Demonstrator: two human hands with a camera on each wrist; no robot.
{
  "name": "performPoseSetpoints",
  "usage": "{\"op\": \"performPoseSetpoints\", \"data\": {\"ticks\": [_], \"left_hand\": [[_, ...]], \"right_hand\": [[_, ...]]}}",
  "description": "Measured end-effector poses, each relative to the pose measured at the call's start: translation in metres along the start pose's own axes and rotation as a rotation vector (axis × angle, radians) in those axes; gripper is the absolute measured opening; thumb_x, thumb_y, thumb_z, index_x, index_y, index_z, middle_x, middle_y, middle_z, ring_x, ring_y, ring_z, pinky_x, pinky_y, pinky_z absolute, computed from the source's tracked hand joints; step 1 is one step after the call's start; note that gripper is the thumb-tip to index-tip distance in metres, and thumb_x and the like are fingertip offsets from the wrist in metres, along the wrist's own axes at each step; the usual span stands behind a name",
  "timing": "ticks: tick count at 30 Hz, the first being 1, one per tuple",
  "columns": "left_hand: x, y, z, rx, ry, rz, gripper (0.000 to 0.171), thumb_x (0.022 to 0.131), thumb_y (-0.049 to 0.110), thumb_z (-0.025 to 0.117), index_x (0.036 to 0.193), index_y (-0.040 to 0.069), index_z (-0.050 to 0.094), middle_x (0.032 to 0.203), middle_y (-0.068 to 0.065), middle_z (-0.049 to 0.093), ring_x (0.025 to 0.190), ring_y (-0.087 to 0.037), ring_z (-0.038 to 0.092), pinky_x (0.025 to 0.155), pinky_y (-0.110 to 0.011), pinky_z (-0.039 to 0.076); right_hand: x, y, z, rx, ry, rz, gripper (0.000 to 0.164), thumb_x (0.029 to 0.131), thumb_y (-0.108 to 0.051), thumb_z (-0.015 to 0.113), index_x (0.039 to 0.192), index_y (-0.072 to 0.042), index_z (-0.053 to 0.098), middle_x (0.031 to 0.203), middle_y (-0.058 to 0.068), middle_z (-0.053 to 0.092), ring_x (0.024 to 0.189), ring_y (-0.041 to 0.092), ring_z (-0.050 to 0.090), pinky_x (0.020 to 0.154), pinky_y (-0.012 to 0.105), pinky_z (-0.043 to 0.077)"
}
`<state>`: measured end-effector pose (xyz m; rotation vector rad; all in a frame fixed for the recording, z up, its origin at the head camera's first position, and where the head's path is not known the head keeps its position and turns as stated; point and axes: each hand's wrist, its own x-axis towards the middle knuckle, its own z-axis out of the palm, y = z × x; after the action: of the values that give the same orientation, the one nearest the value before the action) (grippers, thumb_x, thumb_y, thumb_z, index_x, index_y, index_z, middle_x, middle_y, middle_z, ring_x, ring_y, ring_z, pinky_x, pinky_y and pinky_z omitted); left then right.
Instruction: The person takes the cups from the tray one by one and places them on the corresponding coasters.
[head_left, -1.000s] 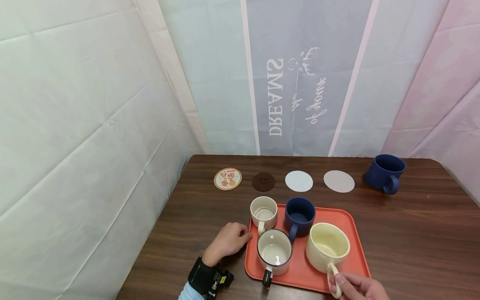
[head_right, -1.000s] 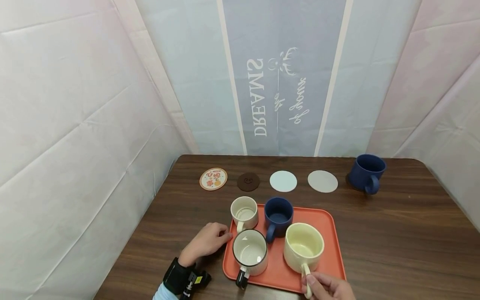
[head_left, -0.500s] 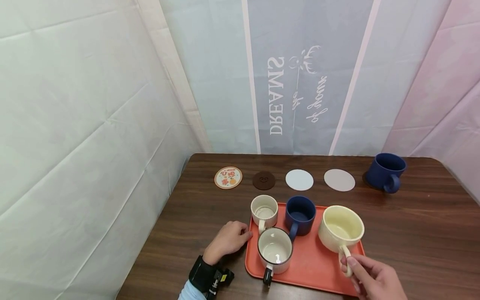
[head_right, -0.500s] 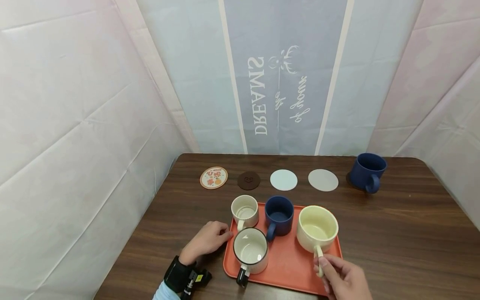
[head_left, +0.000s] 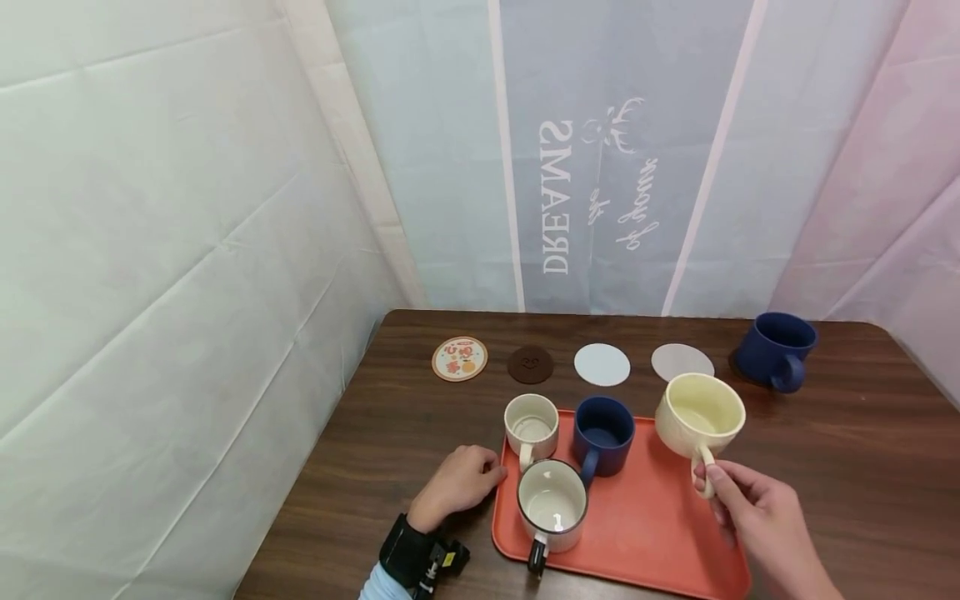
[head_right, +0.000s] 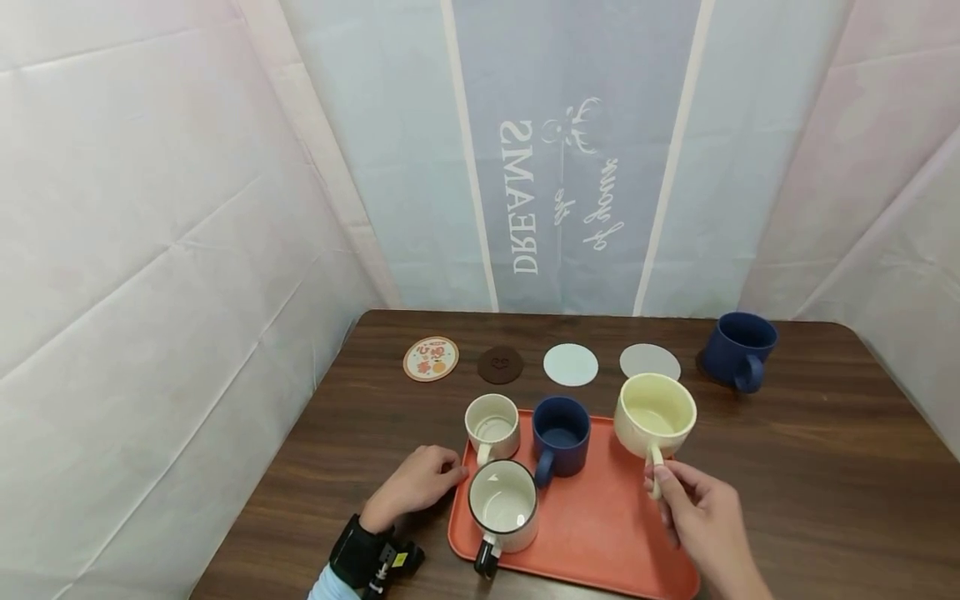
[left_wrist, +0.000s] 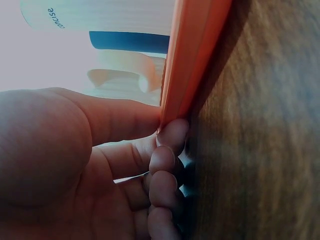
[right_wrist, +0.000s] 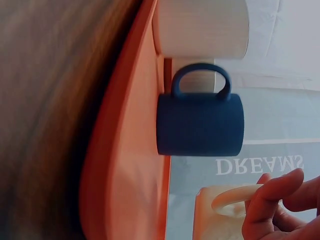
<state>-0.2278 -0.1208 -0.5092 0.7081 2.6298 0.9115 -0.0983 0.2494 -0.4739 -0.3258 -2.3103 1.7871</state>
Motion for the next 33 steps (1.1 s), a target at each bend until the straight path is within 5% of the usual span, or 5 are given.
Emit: {"op": "performPoseSetpoints", "data": {"ticks": [4, 10, 21, 33], "left_hand": [[0.000, 0.001, 0.002, -0.011, 0.004, -0.006, 0.038, 0.103, 0.021, 0.068, 0.066, 0.018, 0.058, 0.058, 0.007, 0.046, 0.054, -0.009, 0.048, 0.053, -0.025, 0.034], [0.008, -0.025, 0.016, -0.002, 0.051, 0.103, 0.037, 0.105, 0.026, 0.065, 0.069, 0.021, 0.058, 0.060, 0.010, 0.045, 0.054, -0.009, 0.048, 0.051, -0.028, 0.036], [-0.002, -0.004, 0.002, -0.018, 0.025, 0.053, 0.038, 0.103, 0.021, 0.067, 0.066, 0.019, 0.058, 0.058, 0.009, 0.045, 0.053, -0.010, 0.048, 0.052, -0.026, 0.035], [0.008, -0.024, 0.012, -0.030, 0.043, 0.080, 0.038, 0.105, 0.028, 0.066, 0.068, 0.021, 0.059, 0.058, 0.009, 0.046, 0.053, -0.010, 0.048, 0.051, -0.027, 0.036]], "right_hand": [[0.010, 0.001, -0.001, 0.027, 0.001, -0.007, 0.028, 0.111, -0.016, 0.056, 0.107, 0.006, 0.073, 0.069, 0.009, 0.060, 0.054, 0.015, 0.051, 0.044, 0.030, 0.046], [0.023, 0.000, -0.004, 0.042, -0.007, -0.031, 0.028, 0.111, -0.017, 0.057, 0.107, 0.006, 0.072, 0.071, 0.007, 0.062, 0.053, 0.014, 0.051, 0.044, 0.029, 0.045], [0.041, 0.000, -0.004, -0.017, 0.000, -0.053, 0.031, 0.111, -0.020, 0.055, 0.107, 0.006, 0.072, 0.069, 0.005, 0.060, 0.052, 0.014, 0.051, 0.045, 0.029, 0.046], [0.067, -0.002, -0.007, -0.058, 0.004, -0.113, 0.037, 0.112, -0.018, 0.052, 0.113, 0.016, 0.065, 0.068, 0.005, 0.061, 0.052, 0.012, 0.051, 0.045, 0.028, 0.045]]}}
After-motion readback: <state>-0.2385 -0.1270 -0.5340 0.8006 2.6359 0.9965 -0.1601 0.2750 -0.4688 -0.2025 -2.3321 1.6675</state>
